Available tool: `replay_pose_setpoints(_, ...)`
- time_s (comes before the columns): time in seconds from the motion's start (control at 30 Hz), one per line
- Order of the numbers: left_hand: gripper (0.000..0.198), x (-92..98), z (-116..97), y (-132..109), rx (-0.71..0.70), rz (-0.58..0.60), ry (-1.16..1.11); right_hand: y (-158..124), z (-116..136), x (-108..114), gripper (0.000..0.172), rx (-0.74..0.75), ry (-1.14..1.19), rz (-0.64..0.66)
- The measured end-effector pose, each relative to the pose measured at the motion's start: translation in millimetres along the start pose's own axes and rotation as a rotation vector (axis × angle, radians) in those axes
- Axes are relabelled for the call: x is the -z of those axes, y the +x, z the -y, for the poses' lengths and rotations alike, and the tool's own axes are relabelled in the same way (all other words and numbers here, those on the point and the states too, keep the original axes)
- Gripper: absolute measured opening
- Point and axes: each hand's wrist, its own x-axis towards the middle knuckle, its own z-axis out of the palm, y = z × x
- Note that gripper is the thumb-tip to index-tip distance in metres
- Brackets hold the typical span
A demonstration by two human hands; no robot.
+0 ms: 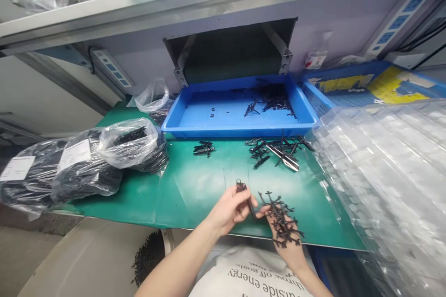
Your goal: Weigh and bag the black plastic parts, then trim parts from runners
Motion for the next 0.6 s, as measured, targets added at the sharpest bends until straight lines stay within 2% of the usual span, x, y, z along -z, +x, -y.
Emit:
replay_pose_setpoints(0.07,0.014,16.1,-14.4,11.1,-0.085,-0.250,0.459,8.0,7.6,7.6,0.032,0.009,0.044,-0.030)
replay_pose_setpoints(0.1,0.013,27.0,-23.3,17.1,-0.128,-0.386,0.722,10.8,9.5,11.9,0.032,-0.001,0.071,-0.049)
replay_pose_setpoints(0.13,0.013,39.0,-32.8,23.1,-0.158,-0.492,0.889,12.4,9.9,16.0,0.030,-0.019,0.098,-0.060)
replay_pose_setpoints(0.23,0.014,74.6,-60.7,39.3,-0.224,-0.679,1.103,11.3,4.3,24.2,0.021,-0.032,0.114,-0.062)
replay_pose_setpoints(0.33,0.022,98.4,-79.0,52.6,-0.262,-0.738,1.250,6.5,-1.3,24.9,0.018,-0.122,0.065,-0.093)
replay_pose_setpoints(0.43,0.037,108.6,-83.4,60.7,-0.282,-0.715,1.332,5.0,0.6,23.9,0.022,-0.236,0.067,-0.142)
replay_pose_setpoints(0.53,0.046,106.8,-78.8,63.7,-0.324,-0.679,1.346,6.7,5.2,26.9,0.029,-0.277,0.044,-0.121)
replay_pose_setpoints(0.6,0.046,95.8,-74.6,66.1,-0.363,-0.667,1.316,8.1,6.2,30.8,0.034,-0.330,0.016,-0.086)
